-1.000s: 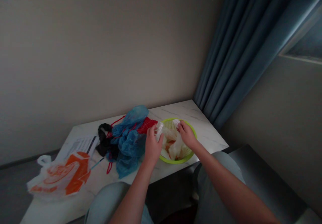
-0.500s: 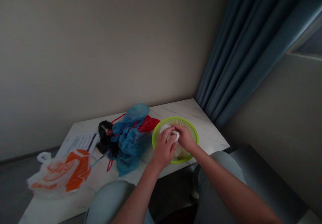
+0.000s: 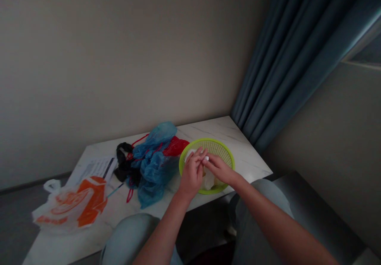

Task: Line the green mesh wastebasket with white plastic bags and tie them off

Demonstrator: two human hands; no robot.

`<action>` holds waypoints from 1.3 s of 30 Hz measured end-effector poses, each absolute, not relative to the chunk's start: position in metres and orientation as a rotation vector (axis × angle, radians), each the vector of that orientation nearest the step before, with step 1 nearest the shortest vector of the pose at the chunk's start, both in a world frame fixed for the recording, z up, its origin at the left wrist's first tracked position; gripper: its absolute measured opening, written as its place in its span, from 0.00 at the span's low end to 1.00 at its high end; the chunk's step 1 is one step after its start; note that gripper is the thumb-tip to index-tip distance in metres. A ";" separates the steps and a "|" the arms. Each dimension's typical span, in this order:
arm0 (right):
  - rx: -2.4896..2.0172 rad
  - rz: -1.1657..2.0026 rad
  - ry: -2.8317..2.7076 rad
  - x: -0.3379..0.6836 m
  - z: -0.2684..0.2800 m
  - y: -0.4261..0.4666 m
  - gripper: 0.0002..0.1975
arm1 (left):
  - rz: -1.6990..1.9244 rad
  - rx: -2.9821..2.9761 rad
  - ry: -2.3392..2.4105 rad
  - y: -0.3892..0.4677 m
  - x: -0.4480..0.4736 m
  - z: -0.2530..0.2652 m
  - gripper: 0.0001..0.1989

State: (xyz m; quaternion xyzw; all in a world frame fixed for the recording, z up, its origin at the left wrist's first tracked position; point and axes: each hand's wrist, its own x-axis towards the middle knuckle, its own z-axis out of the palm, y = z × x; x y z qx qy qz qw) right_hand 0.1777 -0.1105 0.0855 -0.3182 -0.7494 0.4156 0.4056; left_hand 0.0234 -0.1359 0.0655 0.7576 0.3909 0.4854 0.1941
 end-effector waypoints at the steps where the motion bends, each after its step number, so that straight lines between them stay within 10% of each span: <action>1: -0.810 1.042 -1.885 0.177 0.084 -0.110 0.14 | 1.369 2.099 1.115 -0.137 0.024 0.066 0.13; 28: -0.938 1.340 -1.541 0.174 0.073 -0.105 0.11 | 1.371 2.222 1.285 -0.133 0.016 0.066 0.05; 39: -1.110 0.497 -2.256 0.198 0.077 -0.103 0.11 | 1.374 2.023 1.533 -0.126 0.010 0.062 0.09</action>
